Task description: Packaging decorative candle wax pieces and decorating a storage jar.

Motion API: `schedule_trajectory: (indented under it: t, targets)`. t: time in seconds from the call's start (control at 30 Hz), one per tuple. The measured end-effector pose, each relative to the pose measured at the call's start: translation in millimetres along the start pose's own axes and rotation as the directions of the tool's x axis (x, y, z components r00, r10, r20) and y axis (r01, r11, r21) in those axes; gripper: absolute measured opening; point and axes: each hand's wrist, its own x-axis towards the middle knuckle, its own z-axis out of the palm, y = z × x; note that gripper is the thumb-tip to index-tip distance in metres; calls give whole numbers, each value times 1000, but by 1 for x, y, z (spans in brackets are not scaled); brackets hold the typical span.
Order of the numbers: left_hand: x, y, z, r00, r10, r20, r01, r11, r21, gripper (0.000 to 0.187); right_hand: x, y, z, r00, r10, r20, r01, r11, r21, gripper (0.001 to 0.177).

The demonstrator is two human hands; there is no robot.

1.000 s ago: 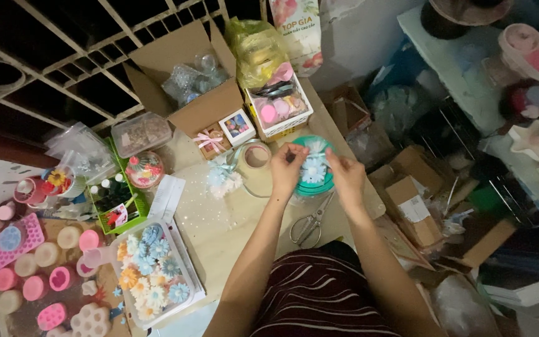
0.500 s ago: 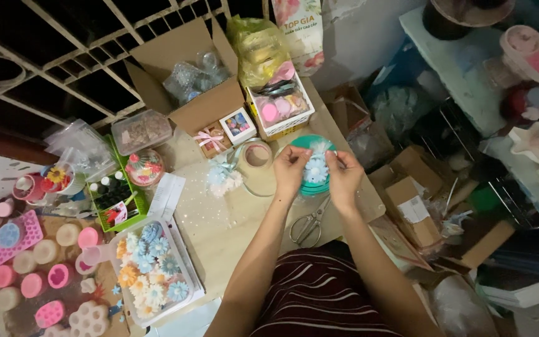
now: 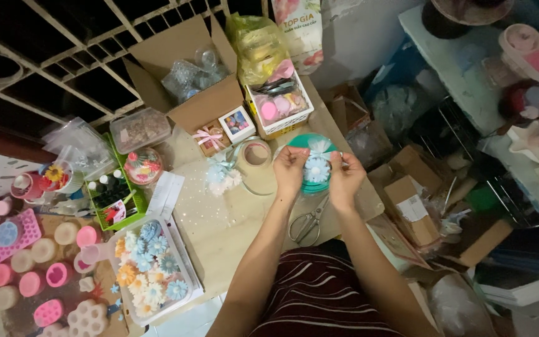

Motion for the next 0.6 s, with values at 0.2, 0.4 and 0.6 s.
schedule_trajectory:
  t: [0.2, 0.4, 0.6]
  targets:
    - [2, 18, -12, 995, -91, -36, 91, 996, -20, 8, 6, 31, -3, 981, 2, 193, -24, 993, 114, 22]
    - [-41, 76, -45, 950, -292, -112, 269, 946, -182, 10, -60, -17, 9, 767, 33, 640, -68, 997, 30, 50]
    - [-115, 49, -177, 817, -326, -475, 289, 945, -152, 12, -123, 64, 56, 379, 701, 604, -588, 687, -427, 36]
